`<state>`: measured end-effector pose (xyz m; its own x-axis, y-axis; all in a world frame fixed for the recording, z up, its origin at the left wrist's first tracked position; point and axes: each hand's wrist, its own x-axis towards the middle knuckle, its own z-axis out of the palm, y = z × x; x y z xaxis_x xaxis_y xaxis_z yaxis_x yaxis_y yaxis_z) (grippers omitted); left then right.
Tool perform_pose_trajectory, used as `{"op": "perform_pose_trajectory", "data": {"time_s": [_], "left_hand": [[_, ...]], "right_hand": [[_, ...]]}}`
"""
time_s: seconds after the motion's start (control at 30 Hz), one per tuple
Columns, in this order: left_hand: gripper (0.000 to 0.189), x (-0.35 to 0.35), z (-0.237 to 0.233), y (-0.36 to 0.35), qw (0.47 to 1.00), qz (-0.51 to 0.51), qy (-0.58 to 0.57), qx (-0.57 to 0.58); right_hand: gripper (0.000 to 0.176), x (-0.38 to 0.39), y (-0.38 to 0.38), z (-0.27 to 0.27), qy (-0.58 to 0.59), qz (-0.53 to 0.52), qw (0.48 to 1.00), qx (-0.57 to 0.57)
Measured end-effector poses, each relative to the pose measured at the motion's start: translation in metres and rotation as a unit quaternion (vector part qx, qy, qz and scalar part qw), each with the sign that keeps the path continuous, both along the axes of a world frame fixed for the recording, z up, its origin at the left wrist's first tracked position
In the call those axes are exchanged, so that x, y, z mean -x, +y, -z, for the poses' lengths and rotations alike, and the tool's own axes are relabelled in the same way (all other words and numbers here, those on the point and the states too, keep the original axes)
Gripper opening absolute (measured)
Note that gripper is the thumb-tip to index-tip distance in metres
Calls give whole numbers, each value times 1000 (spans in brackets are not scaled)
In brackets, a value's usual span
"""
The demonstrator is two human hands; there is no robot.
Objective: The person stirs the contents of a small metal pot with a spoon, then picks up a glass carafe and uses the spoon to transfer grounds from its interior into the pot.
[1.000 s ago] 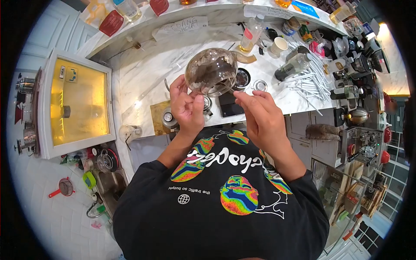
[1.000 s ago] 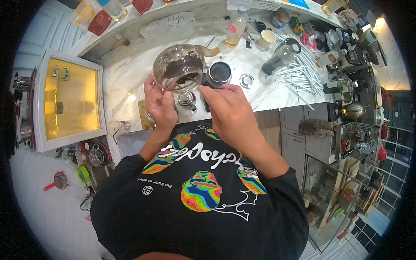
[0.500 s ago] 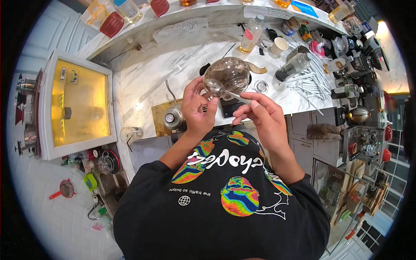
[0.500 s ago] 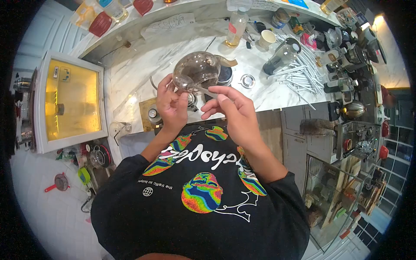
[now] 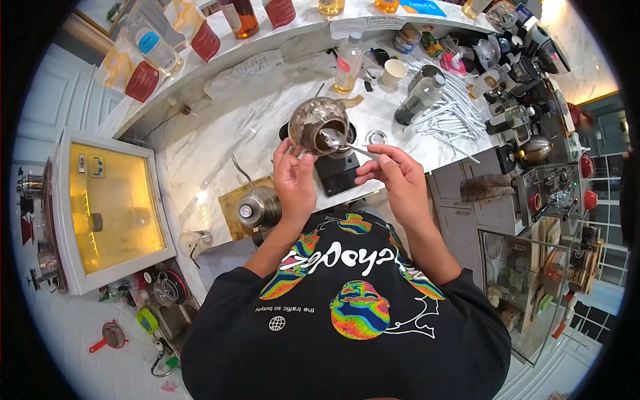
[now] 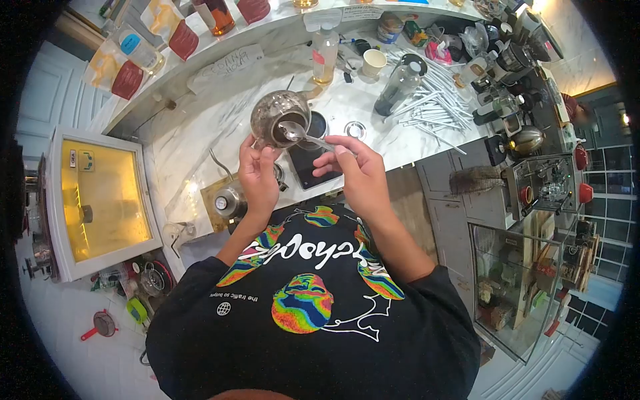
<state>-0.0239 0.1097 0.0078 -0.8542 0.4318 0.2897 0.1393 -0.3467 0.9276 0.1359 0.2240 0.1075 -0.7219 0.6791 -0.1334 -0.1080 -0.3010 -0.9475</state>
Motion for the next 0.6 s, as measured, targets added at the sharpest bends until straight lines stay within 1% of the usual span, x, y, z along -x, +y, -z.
{"op": "perform_pose_trajectory", "data": {"time_s": [0.13, 0.23, 0.3, 0.33, 0.4, 0.47, 0.53, 0.57, 0.6], "left_hand": [[27, 11, 8, 5, 1000, 17, -6, 16], [28, 11, 3, 6, 997, 5, -79, -19], [28, 13, 3, 5, 996, -4, -87, -26], [28, 15, 3, 3, 995, -14, -90, -34], [28, 16, 4, -2, 995, -20, -90, -32], [28, 18, 4, -4, 994, -26, -103, -38], [28, 19, 5, -7, 994, -32, -99, -39], [28, 20, 5, -10, 994, -36, -95, -39], [28, 20, 5, -12, 994, -38, -95, -38]], "right_hand": [[32, -7, 6, -2, 4, 18, 1000, -23], [33, -12, 11, 1, -4, 46, 998, -32], [33, -11, 17, 9, -9, 82, 994, -72], [33, -8, 19, 14, -9, 78, 994, -70], [32, -2, 23, 25, -30, 124, 987, -95], [30, 4, 24, 41, -39, 126, 986, -97], [27, 10, 22, 54, -97, 85, 964, -234], [26, 9, 22, 58, -155, 63, 929, -330], [26, 9, 23, 57, -153, 61, 930, -329]]}}
